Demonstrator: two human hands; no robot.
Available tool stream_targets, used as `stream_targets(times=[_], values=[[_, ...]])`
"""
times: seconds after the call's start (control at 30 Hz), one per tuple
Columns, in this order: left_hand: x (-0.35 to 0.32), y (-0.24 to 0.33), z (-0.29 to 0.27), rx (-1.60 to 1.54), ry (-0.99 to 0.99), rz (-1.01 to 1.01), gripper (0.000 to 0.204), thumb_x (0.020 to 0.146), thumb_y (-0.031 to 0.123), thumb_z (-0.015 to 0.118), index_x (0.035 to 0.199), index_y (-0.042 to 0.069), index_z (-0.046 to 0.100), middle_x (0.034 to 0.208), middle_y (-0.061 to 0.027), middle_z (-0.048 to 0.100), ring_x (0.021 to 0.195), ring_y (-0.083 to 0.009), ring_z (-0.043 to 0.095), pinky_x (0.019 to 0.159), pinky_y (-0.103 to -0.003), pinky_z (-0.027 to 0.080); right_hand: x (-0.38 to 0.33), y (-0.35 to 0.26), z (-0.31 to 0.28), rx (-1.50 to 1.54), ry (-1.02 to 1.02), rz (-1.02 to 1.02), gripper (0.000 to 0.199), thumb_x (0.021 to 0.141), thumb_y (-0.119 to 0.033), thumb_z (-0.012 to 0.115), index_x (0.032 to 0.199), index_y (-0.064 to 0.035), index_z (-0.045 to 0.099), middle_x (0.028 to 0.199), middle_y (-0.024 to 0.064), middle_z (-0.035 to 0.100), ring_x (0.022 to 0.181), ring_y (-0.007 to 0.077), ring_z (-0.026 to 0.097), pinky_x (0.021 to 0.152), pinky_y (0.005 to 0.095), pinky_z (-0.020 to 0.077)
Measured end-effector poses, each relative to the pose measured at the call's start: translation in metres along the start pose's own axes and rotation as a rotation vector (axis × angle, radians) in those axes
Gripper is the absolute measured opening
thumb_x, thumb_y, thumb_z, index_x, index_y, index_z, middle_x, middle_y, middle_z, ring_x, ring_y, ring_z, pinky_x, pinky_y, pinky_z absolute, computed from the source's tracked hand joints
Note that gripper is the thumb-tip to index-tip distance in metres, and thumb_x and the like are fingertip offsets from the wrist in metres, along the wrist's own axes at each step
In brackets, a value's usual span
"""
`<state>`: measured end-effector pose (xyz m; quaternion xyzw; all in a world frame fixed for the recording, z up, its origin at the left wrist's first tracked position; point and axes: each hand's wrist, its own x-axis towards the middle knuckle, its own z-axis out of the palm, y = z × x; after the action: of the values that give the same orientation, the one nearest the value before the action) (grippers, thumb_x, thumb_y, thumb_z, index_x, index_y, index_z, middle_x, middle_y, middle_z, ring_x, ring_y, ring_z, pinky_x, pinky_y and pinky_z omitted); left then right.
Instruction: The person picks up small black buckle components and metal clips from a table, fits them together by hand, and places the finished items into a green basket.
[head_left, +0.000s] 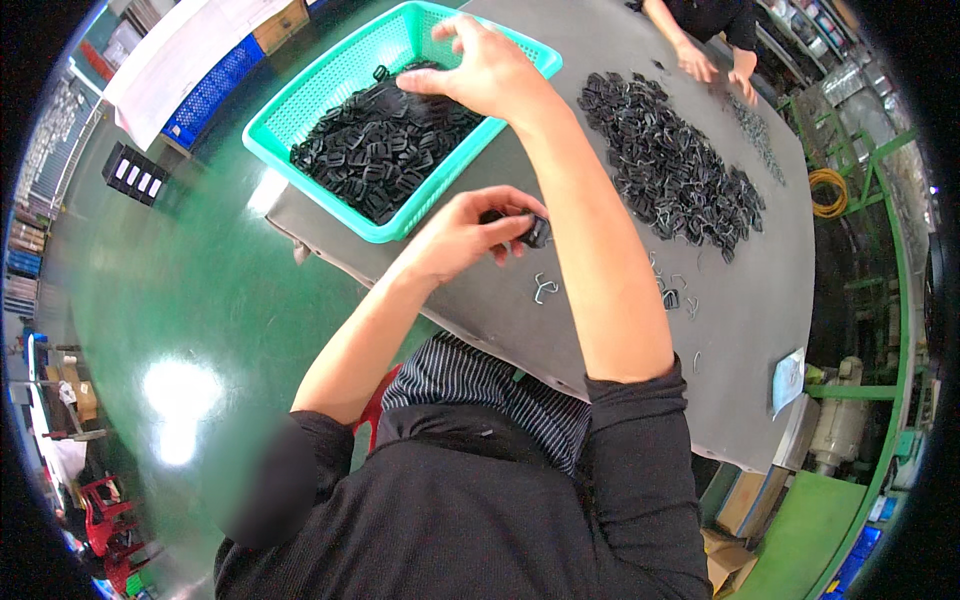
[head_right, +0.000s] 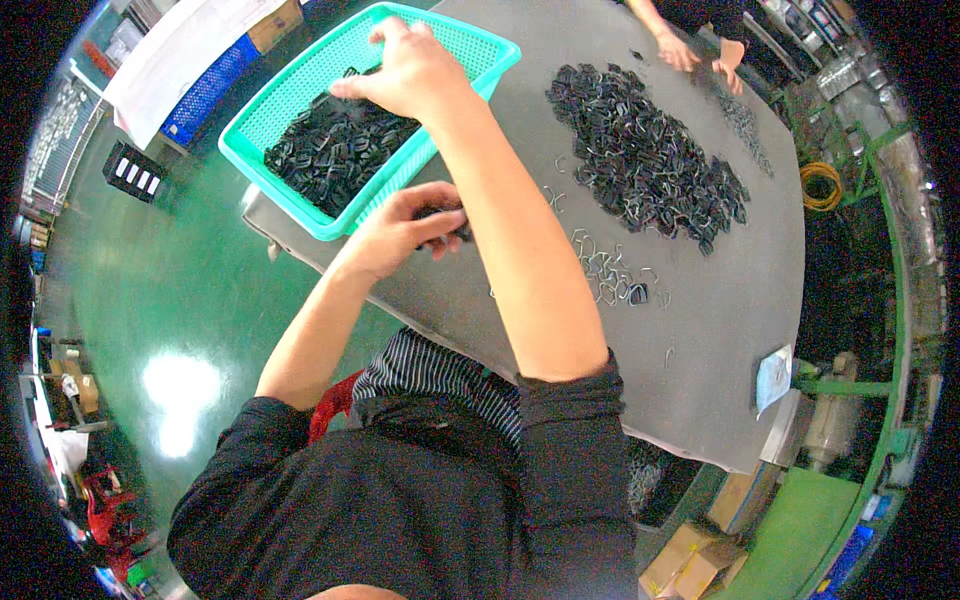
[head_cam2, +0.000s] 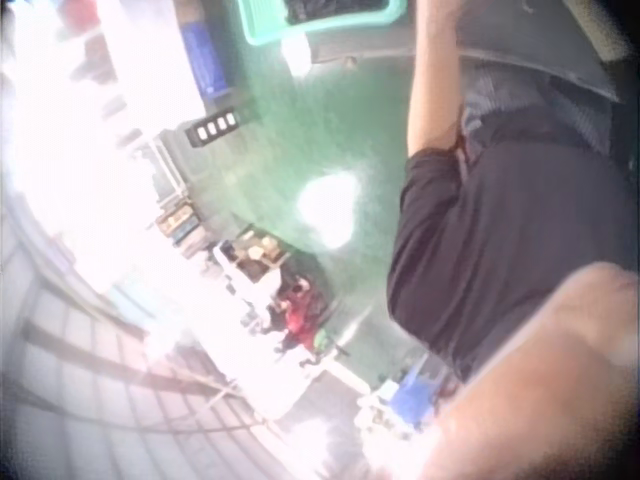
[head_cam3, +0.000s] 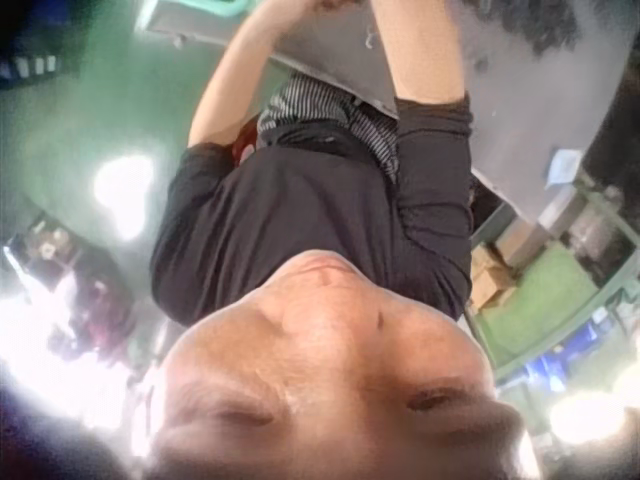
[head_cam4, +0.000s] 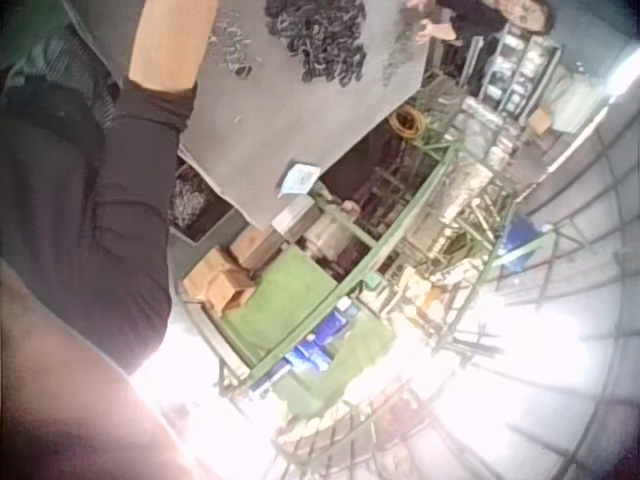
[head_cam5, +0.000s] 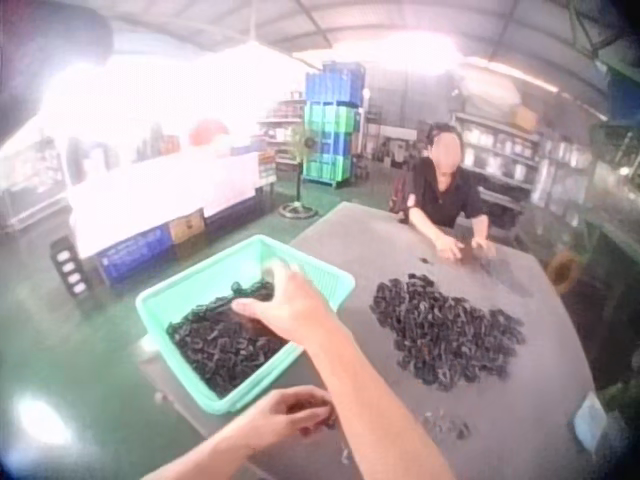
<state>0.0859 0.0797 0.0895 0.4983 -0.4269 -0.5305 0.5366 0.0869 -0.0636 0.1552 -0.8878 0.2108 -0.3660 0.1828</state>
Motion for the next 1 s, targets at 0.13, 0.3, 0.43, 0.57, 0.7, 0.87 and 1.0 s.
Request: stream_targets(times=[0.13, 0.3, 0.43, 0.57, 0.7, 0.87, 1.0], values=[[-0.02, 0.029, -0.027, -0.211, 0.02, 0.178, 0.019, 0.09, 0.009, 0.053, 0.106, 0.003, 0.059, 0.086, -0.0002, 0.059, 0.069, -0.0061, 0.054, 0.057, -0.019, 0.044, -0.005, -0.019, -0.041, 0.392, 0.119, -0.058, 0.048, 0.07, -0.039, 0.073, 0.102, -0.0052, 0.061, 0.09, 0.0154, 0.064, 0.084, 0.0266, 0.063, 0.074, 0.0367, 0.0496], [0.003, 0.028, -0.026, -0.349, -0.004, 0.231, 0.025, 0.091, 0.012, 0.053, 0.115, 0.005, 0.056, 0.082, 0.0003, 0.056, 0.069, -0.0065, 0.052, 0.055, -0.02, 0.041, -0.1, -0.006, -0.089, 0.588, -0.067, 0.438, 0.018, 0.087, -0.015, 0.06, 0.095, 0.0006, 0.062, 0.08, 0.0033, 0.064, 0.07, 0.0091, 0.06, 0.062, 0.0232, 0.0467], [0.031, 0.021, -0.006, -0.353, -0.056, 0.235, 0.029, 0.091, 0.012, 0.052, 0.119, 0.005, 0.055, 0.085, -0.0005, 0.058, 0.073, -0.0066, 0.052, 0.057, -0.02, 0.042, -0.14, -0.001, -0.084, 0.777, -0.018, 0.663, 0.019, 0.088, -0.016, 0.059, 0.098, -0.0007, 0.062, 0.083, 0.005, 0.065, 0.07, 0.0108, 0.062, 0.057, 0.0217, 0.0448], [0.042, 0.013, 0.009, -0.265, -0.088, 0.238, 0.03, 0.091, 0.012, 0.052, 0.12, 0.004, 0.055, 0.086, -0.0009, 0.059, 0.072, -0.0067, 0.052, 0.059, -0.021, 0.042, -0.155, 0.007, -0.094, 0.836, 0.002, 0.71, 0.02, 0.088, -0.018, 0.058, 0.097, -0.0008, 0.061, 0.083, 0.0045, 0.066, 0.069, 0.0109, 0.062, 0.055, 0.0216, 0.0439], [0.044, 0.016, 0.016, -0.195, -0.113, 0.203, 0.029, 0.09, 0.01, 0.052, 0.118, 0.004, 0.057, 0.082, 0.0005, 0.059, 0.069, -0.0065, 0.052, 0.059, -0.021, 0.041, -0.161, 0.016, -0.095, 0.936, 0.003, 0.747, 0.019, 0.087, -0.018, 0.058, 0.094, -0.0012, 0.061, 0.082, 0.004, 0.066, 0.067, 0.0105, 0.061, 0.054, 0.0217, 0.0435], [0.047, 0.015, 0.025, -0.175, -0.183, 0.174, 0.028, 0.089, 0.009, 0.053, 0.116, 0.004, 0.059, 0.082, 0.0009, 0.061, 0.068, -0.0053, 0.053, 0.057, -0.02, 0.042, -0.171, 0.021, -0.105, 0.995, -0.011, 0.774, 0.016, 0.086, -0.017, 0.059, 0.09, -0.0018, 0.062, 0.077, 0.0025, 0.063, 0.062, 0.0088, 0.056, 0.054, 0.0216, 0.0425], [0.048, 0.02, 0.028, -0.126, -0.258, 0.131, 0.028, 0.089, 0.009, 0.054, 0.115, 0.002, 0.06, 0.081, 0.0001, 0.062, 0.067, -0.0049, 0.053, 0.056, -0.02, 0.043, -0.177, 0.03, -0.107, 0.968, -0.054, 0.717, 0.013, 0.083, -0.015, 0.059, 0.085, -0.0027, 0.062, 0.07, 0.0007, 0.06, 0.059, 0.0074, 0.052, 0.056, 0.0214, 0.0414]])
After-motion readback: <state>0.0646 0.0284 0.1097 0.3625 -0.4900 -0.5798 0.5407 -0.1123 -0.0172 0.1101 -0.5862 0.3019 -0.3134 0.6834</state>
